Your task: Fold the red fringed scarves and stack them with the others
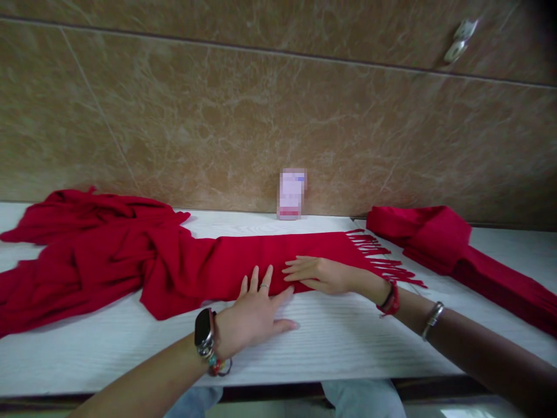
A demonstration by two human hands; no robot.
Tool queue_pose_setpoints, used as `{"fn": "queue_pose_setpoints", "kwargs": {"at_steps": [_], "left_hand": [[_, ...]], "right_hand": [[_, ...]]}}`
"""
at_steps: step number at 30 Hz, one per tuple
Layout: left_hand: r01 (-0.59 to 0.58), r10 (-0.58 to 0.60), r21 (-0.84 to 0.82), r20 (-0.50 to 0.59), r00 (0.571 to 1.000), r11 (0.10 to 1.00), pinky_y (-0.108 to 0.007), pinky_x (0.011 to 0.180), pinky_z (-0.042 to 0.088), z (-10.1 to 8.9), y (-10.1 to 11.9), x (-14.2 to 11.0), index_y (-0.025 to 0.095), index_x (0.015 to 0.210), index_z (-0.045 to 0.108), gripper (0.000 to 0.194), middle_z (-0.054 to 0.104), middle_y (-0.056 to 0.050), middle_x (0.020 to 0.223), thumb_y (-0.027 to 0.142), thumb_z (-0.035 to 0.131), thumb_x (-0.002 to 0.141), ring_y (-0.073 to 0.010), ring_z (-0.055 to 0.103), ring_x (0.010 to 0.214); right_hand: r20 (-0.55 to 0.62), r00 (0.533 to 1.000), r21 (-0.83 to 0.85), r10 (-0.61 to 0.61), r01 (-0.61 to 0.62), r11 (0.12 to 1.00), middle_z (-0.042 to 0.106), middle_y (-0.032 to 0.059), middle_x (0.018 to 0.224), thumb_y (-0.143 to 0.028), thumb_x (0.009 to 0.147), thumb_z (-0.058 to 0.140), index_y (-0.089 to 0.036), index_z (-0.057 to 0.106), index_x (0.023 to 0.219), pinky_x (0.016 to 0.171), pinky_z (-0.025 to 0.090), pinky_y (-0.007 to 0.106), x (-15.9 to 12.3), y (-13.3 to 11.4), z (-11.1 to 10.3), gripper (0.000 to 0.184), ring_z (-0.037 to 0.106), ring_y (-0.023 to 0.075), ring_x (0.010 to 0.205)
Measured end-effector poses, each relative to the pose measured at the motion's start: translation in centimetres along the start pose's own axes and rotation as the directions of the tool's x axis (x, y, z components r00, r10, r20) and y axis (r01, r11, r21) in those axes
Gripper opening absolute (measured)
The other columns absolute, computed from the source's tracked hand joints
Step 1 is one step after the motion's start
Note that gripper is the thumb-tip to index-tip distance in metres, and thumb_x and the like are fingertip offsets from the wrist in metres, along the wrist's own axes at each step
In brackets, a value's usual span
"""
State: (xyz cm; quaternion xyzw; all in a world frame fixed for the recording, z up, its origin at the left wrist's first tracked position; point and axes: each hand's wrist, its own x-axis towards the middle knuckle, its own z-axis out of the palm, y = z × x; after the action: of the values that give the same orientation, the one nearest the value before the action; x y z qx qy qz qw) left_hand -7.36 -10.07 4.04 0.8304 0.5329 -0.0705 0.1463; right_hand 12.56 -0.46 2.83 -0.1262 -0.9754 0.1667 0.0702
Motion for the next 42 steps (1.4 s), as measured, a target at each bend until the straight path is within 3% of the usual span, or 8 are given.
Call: {"fn": "queue_pose_setpoints", "kwargs": {"at_steps": [4,11,15,19,25,33,37,42], "left_hand": [[0.013,-0.01,-0.066,0.053,0.999,0.998,-0.064,0.098,0.014,-0.1,-0.2,-0.1,0.035,0.138,0.026,0.071,0.002,-0.013,0.149,0.066,0.045,0.076,-0.0462,-0.001,0.129],[0.022,-0.018,-0.085,0.041,0.999,0.996,-0.064,0.098,0.013,-0.2,-0.2,-0.2,0.038,0.137,0.025,0.07,-0.001,-0.01,0.149,0.065,0.046,0.076,-0.0446,-0.003,0.13],[0.024,-0.02,-0.098,0.04,0.999,0.995,-0.064,0.099,0.013,-0.3,-0.2,-0.2,0.037,0.136,0.028,0.068,0.001,-0.009,0.149,0.067,0.043,0.077,-0.0439,-0.002,0.13],[0.024,-0.019,-0.101,0.052,0.998,0.995,-0.062,0.099,0.013,-0.3,-0.4,-0.2,0.038,0.137,0.027,0.069,0.002,-0.011,0.149,0.068,0.042,0.076,-0.0445,-0.003,0.13],[0.018,-0.013,-0.073,0.068,0.998,0.997,-0.063,0.099,0.013,-0.5,-0.2,-0.3,0.038,0.138,0.023,0.071,0.002,-0.011,0.149,0.068,0.041,0.076,-0.0447,-0.003,0.129],[0.049,-0.046,-0.067,0.039,0.998,0.997,-0.063,0.093,0.025,-1.7,-1.0,-0.8,0.036,0.132,0.039,0.054,0.024,-0.012,0.145,0.061,0.031,0.085,-0.0438,0.018,0.129],[0.127,-0.127,0.003,-0.039,0.991,0.992,-0.063,0.09,0.029,-2.4,-1.6,-0.2,0.031,0.126,0.048,0.05,0.034,-0.015,0.139,0.057,0.031,0.087,-0.044,0.023,0.127],[-0.093,0.113,0.127,-0.158,0.981,0.988,-0.057,0.101,0.017,-1.8,0.2,2.6,0.031,0.134,0.037,0.054,0.025,-0.011,0.145,0.058,0.032,0.087,-0.038,0.012,0.132]], "right_hand": [[0.107,0.992,-0.1,0.068,-0.058,0.993,0.032,0.002,0.143,-0.031,0.094,0.031,-0.028,0.037,0.133,0.109,0.007,0.049,-0.2,1.8,-0.1,0.04,0.02,0.0182,0.134],[0.019,0.938,-0.24,0.347,-0.333,0.912,0.019,0.0044,0.148,-0.038,0.095,0.02,-0.027,0.021,0.14,0.106,0.011,0.055,0.2,8.2,-1.0,0.047,0.011,0.024,0.135],[-0.037,0.965,-0.248,0.261,-0.262,0.933,0.018,0.0023,0.148,-0.039,0.094,0.021,-0.029,0.021,0.14,0.108,0.008,0.052,2.3,6.6,-0.7,0.047,0.01,0.0219,0.136],[0.074,0.99,-0.155,0.118,-0.105,0.982,0.021,-0.0005,0.147,-0.037,0.095,0.021,-0.028,0.019,0.14,0.109,0.005,0.047,4.5,4.3,0.5,0.047,0.01,0.0168,0.136],[0.006,0.937,-0.182,0.35,-0.343,0.922,0.02,0.001,0.148,-0.038,0.095,0.018,-0.028,0.019,0.141,0.108,0.01,0.05,4.7,8.4,0.5,0.048,0.014,0.02,0.135],[-0.223,0.889,-0.164,0.401,-0.44,0.883,0.015,0.0046,0.149,-0.041,0.094,0.016,-0.024,0.014,0.142,0.109,0.011,0.048,0.0,9.2,-2.1,0.051,0.008,0.0196,0.136],[-0.142,0.89,-0.18,0.434,-0.454,0.873,0.018,0.0051,0.148,-0.043,0.094,0.02,-0.025,0.019,0.141,0.108,0.013,0.05,-3.5,7.7,-1.7,0.051,0.01,0.022,0.135],[-0.078,0.909,-0.205,0.41,-0.417,0.886,0.021,0.0042,0.147,-0.043,0.093,0.023,-0.028,0.02,0.141,0.108,0.014,0.051,-3.8,6.1,-0.7,0.05,0.012,0.0225,0.135]]}}
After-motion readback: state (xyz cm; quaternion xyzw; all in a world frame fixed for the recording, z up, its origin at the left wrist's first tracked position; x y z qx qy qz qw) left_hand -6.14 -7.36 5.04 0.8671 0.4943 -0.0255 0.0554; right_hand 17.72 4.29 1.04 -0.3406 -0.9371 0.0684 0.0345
